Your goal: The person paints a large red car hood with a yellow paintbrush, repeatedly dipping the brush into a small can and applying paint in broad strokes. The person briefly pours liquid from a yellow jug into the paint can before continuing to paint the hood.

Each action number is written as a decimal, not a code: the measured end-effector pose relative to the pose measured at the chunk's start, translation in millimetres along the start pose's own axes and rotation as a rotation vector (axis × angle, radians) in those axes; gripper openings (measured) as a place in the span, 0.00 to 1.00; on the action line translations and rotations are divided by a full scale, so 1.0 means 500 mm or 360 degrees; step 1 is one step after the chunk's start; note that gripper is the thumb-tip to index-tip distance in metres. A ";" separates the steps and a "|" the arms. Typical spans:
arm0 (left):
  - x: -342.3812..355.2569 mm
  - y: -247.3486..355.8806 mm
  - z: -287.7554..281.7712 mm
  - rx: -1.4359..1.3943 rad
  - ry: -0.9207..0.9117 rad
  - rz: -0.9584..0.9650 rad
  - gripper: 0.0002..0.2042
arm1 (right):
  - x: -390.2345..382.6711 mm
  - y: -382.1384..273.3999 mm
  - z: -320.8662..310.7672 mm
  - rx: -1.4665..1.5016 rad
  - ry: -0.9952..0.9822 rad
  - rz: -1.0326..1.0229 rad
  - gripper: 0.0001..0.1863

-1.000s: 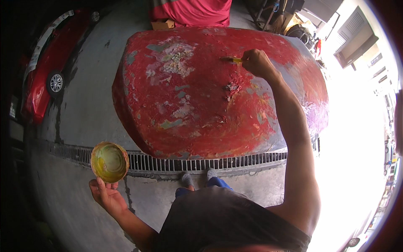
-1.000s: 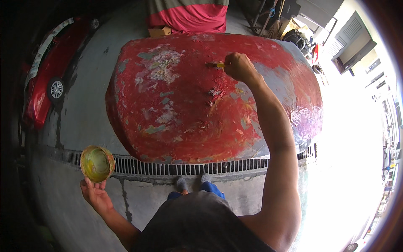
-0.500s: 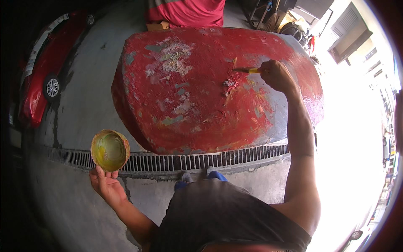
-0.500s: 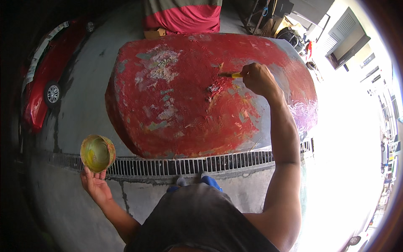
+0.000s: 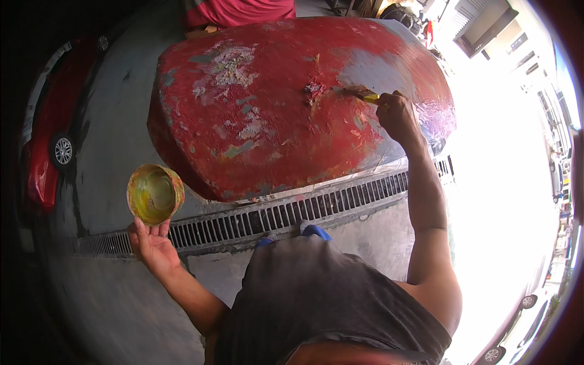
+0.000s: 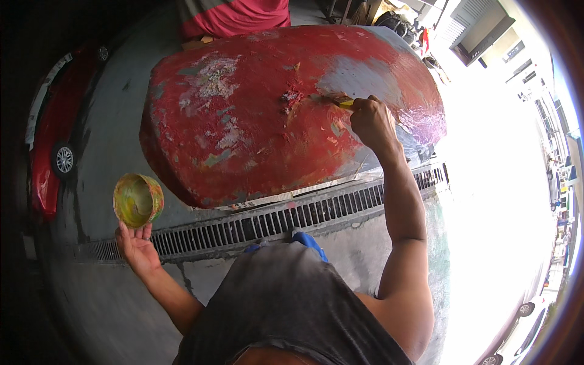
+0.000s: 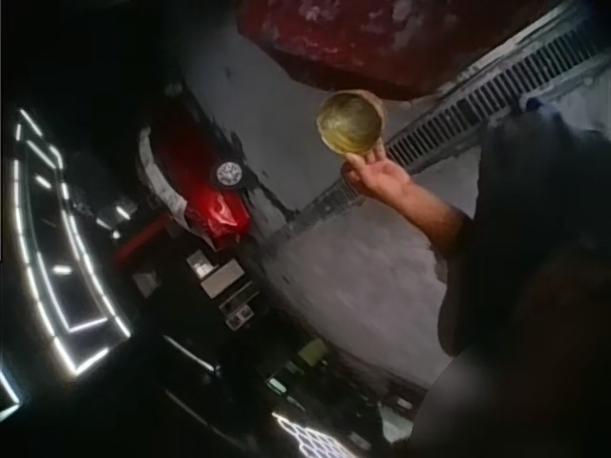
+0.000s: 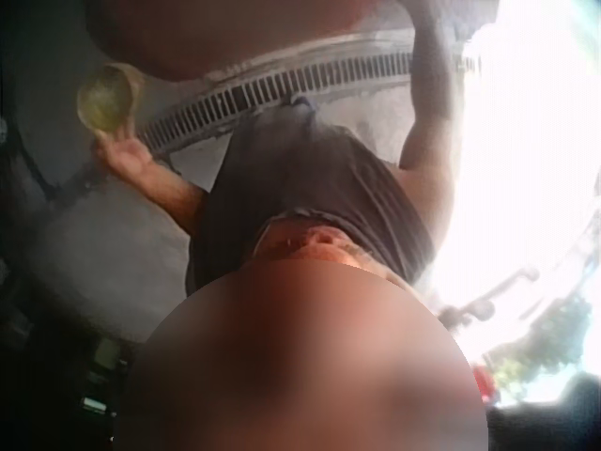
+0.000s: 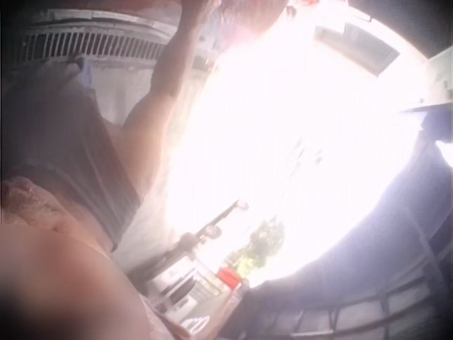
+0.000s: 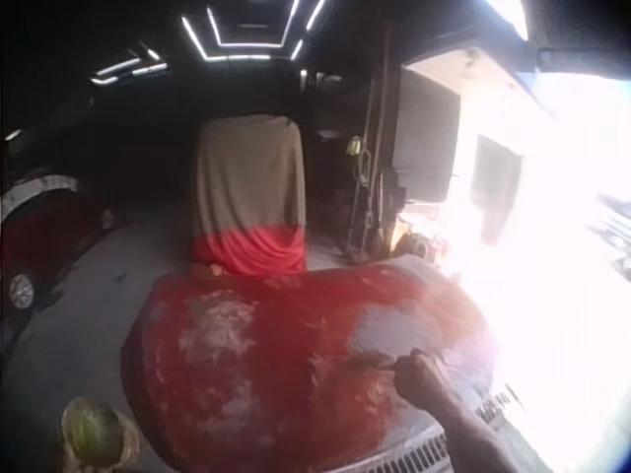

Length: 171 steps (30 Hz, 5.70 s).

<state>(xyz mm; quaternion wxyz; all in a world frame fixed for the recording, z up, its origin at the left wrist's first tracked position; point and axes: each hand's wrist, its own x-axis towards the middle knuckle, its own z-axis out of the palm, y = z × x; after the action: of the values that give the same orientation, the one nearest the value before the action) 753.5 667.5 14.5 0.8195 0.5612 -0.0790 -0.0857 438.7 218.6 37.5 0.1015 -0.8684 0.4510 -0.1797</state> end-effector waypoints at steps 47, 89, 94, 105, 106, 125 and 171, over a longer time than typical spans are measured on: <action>0.021 -0.084 0.232 0.0045 -0.1425 -0.0146 0.15 | -0.178 -0.276 -0.004 0.0500 -0.0050 -0.1666 0.19; 0.024 -0.043 -0.049 -0.0058 0.0160 0.0015 0.20 | -0.181 -0.310 0.174 -0.0041 -0.0174 -0.1442 0.16; -0.015 -0.047 -0.149 -0.0051 0.0398 -0.0053 0.20 | -0.174 -0.253 0.070 -0.0042 -0.0155 -0.1152 0.11; 0.025 -0.075 -0.119 -0.0194 0.0117 -0.0028 0.17 | -0.168 -0.414 0.197 0.0252 -0.0260 -0.1020 0.14; 0.028 -0.074 -0.124 -0.0166 0.0172 -0.0057 0.17 | -0.171 -0.400 0.184 0.0276 -0.0331 -0.1042 0.14; 0.057 -0.071 -0.151 -0.0139 0.0139 -0.0032 0.17 | -0.342 -0.371 0.212 0.0306 -0.0057 -0.0823 0.19; 0.051 -0.068 -0.095 -0.0110 -0.0253 -0.0093 0.13 | -0.346 -0.281 0.166 0.0339 -0.0061 -0.0170 0.17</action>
<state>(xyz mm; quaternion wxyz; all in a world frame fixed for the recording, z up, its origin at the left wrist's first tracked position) 787.3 692.3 -33.5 0.8267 0.5260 -0.1243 -0.1565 485.8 442.2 -28.9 0.1919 -0.8787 0.3804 -0.2152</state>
